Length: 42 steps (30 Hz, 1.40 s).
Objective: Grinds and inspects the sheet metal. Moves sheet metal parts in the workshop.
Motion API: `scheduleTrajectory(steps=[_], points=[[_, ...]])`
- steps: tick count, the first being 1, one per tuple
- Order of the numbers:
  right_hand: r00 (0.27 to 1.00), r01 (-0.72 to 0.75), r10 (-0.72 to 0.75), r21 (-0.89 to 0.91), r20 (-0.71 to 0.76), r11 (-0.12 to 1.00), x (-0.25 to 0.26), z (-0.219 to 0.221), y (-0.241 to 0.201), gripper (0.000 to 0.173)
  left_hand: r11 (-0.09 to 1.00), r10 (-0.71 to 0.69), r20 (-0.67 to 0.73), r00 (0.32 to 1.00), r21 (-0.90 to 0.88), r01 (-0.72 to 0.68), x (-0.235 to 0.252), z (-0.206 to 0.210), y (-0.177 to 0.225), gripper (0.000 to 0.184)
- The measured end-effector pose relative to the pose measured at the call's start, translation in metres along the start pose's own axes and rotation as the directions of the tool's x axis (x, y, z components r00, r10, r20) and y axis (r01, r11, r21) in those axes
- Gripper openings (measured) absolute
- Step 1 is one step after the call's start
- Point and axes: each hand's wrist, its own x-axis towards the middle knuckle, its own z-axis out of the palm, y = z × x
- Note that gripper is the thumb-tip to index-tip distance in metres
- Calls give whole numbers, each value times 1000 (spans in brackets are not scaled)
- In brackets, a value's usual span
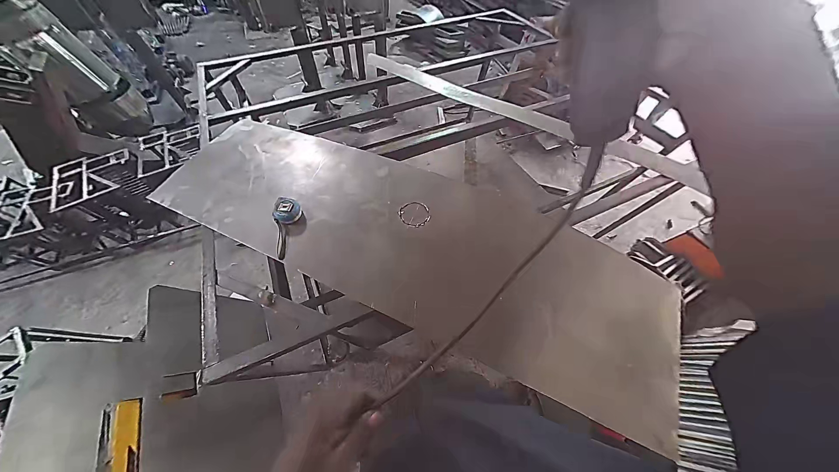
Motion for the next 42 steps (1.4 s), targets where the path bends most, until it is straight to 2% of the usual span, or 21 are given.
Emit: scheduleTrajectory(steps=[2,3,5,7,10,12,14,17,21,24,26,29,31,35,39,42], points=[[988,-154,138,-344,-70,926,-4,-13,1,55,963,-177,-16,984,205,177,-44,-14,-28,33],[970,-240,200,-463,-134,853,-10,-5,2,60,927,-248,-40,968,281,249,-58,-14,-37,35],[920,-391,307,-623,-243,678,-25,29,10,51,912,-288,-82,954,281,300,-65,-5,-32,35],[867,-451,456,-705,-200,548,-28,43,27,55,959,-183,-101,978,199,200,-54,13,-11,34],[797,-354,603,-847,-50,397,-13,33,66,72,985,64,-86,994,164,-49,-19,31,15,38],[754,-268,657,-925,-27,270,-3,35,83,83,980,130,-51,990,159,-120,3,35,18,32],[728,-213,685,-960,-30,184,5,40,94,86,966,146,-62,987,224,-129,25,40,15,23],[700,-187,714,-968,-13,166,16,45,102,82,850,207,-145,967,516,-105,56,51,1,28],[655,-153,756,-978,8,142,31,54,103,85,708,279,-140,950,699,-104,88,61,-17,40],[641,-113,767,-984,35,140,41,54,108,88,686,270,-145,952,722,-85,99,70,-27,37],[633,-116,773,-983,35,140,45,56,110,84,687,284,-155,946,722,-88,101,75,-35,36],[623,-91,782,-988,38,121,52,54,113,89,689,309,-174,935,719,-94,101,79,-39,33],[622,-37,781,-994,55,99,58,53,114,92,694,324,-196,925,714,-92,101,80,-40,32],[604,87,790,-994,103,63,68,56,112,86,707,334,-213,918,700,-94,101,82,-40,31],[614,65,785,-996,84,56,75,56,113,83,738,320,-183,930,663,-123,102,81,-34,30],[581,1,812,-998,55,67,77,58,110,88,750,305,-178,935,651,-121,104,80,-33,30]])
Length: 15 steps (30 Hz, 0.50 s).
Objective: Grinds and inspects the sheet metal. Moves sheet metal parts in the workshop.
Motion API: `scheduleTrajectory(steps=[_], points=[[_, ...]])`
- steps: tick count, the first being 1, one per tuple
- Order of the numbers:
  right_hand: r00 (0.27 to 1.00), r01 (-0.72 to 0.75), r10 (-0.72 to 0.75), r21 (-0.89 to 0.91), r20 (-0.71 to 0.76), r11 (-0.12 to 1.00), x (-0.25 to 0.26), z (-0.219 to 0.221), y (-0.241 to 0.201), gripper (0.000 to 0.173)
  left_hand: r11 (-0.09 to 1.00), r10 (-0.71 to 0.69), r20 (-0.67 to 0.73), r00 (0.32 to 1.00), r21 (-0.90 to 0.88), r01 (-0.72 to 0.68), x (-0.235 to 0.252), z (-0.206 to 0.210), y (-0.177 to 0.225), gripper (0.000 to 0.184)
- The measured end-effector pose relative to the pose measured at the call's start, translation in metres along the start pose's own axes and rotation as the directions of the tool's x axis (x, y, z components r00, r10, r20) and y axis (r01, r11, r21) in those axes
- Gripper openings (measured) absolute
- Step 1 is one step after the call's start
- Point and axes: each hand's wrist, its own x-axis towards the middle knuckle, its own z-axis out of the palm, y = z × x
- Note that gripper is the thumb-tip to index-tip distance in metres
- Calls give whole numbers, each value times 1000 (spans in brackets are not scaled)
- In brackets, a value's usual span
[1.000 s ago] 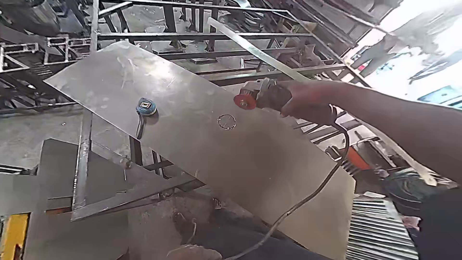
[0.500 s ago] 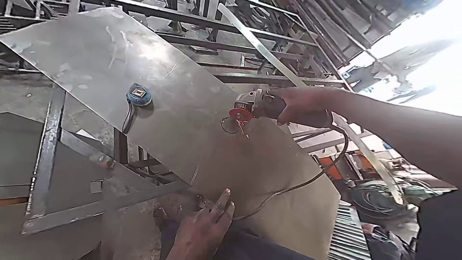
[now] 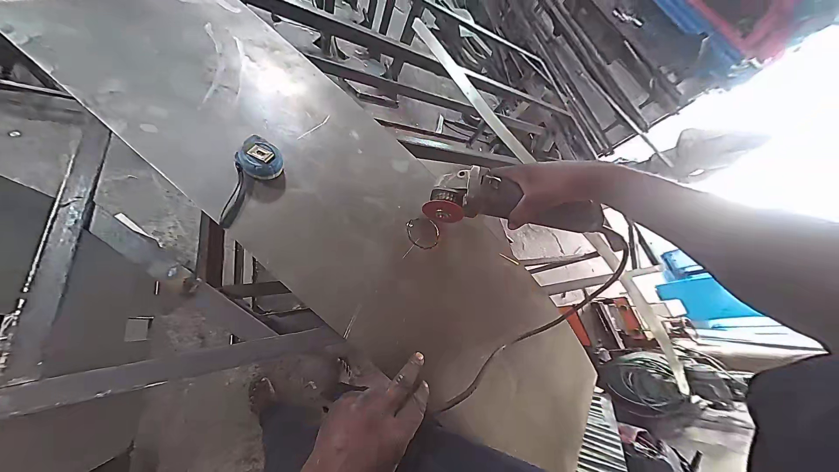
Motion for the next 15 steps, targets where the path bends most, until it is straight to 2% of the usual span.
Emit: scheduleTrajectory(steps=[4,12,15], points=[[998,-41,34,160,51,986,0,5,-2,87,1000,-15,6,1000,13,15,0,2,-3,28],[999,36,-35,-92,13,995,11,-5,-7,92,1000,1,-24,1000,-14,-2,-1,3,-4,27],[997,81,-79,-180,19,980,16,-10,-11,87,999,-3,-12,1000,-32,3,0,0,-3,27]])
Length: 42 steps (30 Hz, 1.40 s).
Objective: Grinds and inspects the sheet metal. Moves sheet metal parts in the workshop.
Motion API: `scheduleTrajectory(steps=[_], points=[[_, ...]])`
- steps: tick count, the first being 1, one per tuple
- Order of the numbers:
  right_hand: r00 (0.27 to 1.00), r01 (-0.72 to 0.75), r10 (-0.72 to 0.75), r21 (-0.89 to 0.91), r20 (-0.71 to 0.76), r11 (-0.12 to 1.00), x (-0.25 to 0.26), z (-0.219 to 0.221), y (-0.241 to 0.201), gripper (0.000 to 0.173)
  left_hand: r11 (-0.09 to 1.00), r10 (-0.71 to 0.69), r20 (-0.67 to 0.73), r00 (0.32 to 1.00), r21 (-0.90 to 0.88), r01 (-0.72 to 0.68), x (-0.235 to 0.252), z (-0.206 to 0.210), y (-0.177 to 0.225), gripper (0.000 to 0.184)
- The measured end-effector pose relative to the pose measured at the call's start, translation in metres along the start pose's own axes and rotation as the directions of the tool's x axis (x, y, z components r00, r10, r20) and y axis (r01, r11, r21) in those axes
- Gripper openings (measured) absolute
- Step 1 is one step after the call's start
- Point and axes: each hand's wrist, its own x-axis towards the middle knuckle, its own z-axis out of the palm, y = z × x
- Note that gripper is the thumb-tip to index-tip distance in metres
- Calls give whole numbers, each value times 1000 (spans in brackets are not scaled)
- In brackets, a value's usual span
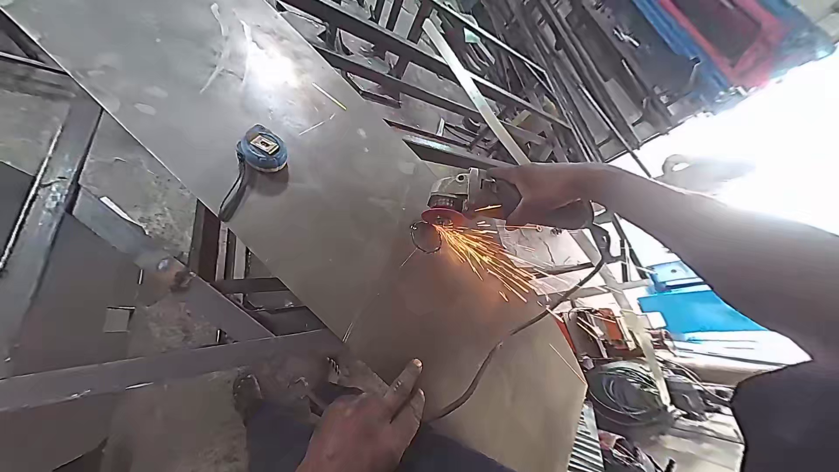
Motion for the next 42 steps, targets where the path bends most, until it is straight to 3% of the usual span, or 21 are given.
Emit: scheduleTrajectory(steps=[3,13,22,26,38,42], points=[[997,80,-80,5,2,997,4,-5,-1,80,1000,1,-15,1000,-6,-1,0,2,0,28],[991,128,-128,-23,26,991,20,-14,0,97,999,43,-78,996,19,-41,-2,12,-1,27],[972,233,-227,-134,59,963,31,-25,-1,74,999,45,-87,995,34,-42,-4,15,1,27],[985,166,-156,-149,74,975,42,-28,-3,80,998,45,-112,993,48,-40,-5,20,0,27],[960,274,-243,-281,142,920,52,-44,-14,77,999,17,-135,991,45,-11,-5,23,3,28],[969,226,-195,-230,148,947,48,-46,-26,82,999,-8,-140,990,31,13,-6,25,5,28]])
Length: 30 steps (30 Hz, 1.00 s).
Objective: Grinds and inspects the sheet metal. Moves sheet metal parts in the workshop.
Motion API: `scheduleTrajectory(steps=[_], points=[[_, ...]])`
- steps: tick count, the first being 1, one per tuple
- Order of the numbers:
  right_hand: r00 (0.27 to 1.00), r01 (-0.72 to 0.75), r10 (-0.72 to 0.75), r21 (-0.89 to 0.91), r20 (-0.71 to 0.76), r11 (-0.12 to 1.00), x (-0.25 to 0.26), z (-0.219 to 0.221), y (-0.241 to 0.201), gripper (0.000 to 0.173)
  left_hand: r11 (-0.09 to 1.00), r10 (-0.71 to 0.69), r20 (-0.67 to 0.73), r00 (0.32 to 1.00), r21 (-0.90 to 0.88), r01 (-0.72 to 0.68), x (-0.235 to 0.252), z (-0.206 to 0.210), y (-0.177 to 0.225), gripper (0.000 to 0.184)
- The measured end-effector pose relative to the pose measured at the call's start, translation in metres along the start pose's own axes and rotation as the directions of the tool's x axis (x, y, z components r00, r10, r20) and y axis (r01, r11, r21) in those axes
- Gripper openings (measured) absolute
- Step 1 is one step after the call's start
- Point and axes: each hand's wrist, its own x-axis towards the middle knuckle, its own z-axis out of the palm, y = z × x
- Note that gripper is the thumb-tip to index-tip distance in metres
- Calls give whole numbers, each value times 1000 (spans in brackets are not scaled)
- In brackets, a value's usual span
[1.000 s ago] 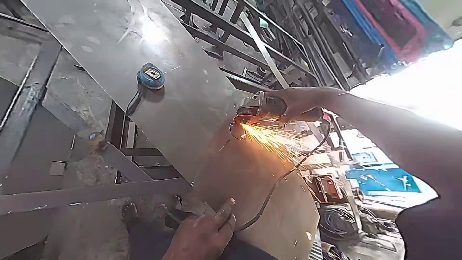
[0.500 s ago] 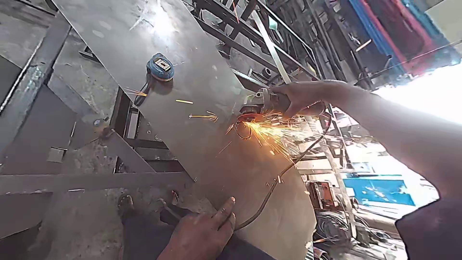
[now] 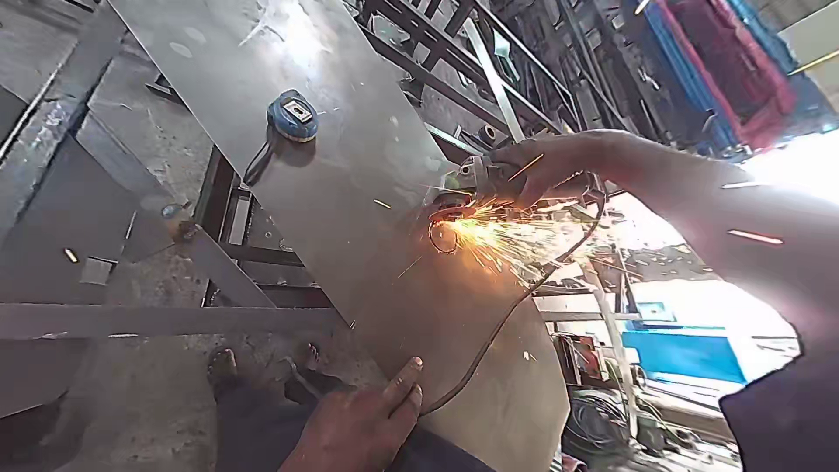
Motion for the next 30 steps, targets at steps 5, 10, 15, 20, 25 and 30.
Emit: scheduleTrajectory(steps=[5,10,15,20,25,30], points=[[998,46,-45,-38,45,998,7,-1,1,83,1000,-21,-12,1000,-8,21,-1,2,2,27],[994,95,-96,25,50,995,0,10,1,80,999,-34,-45,998,20,35,-1,5,3,27],[999,27,-19,164,-48,986,-28,23,17,90,997,-33,-29,999,64,34,-4,6,6,28],[994,-19,46,257,-101,966,-42,46,26,94,992,1,-60,998,129,7,-5,14,7,30],[993,-37,69,290,-100,956,-43,54,28,93,973,9,-119,993,228,19,-3,24,8,30],[988,-82,107,205,-115,975,-38,53,29,93,970,2,-116,993,240,26,-4,25,9,31]])
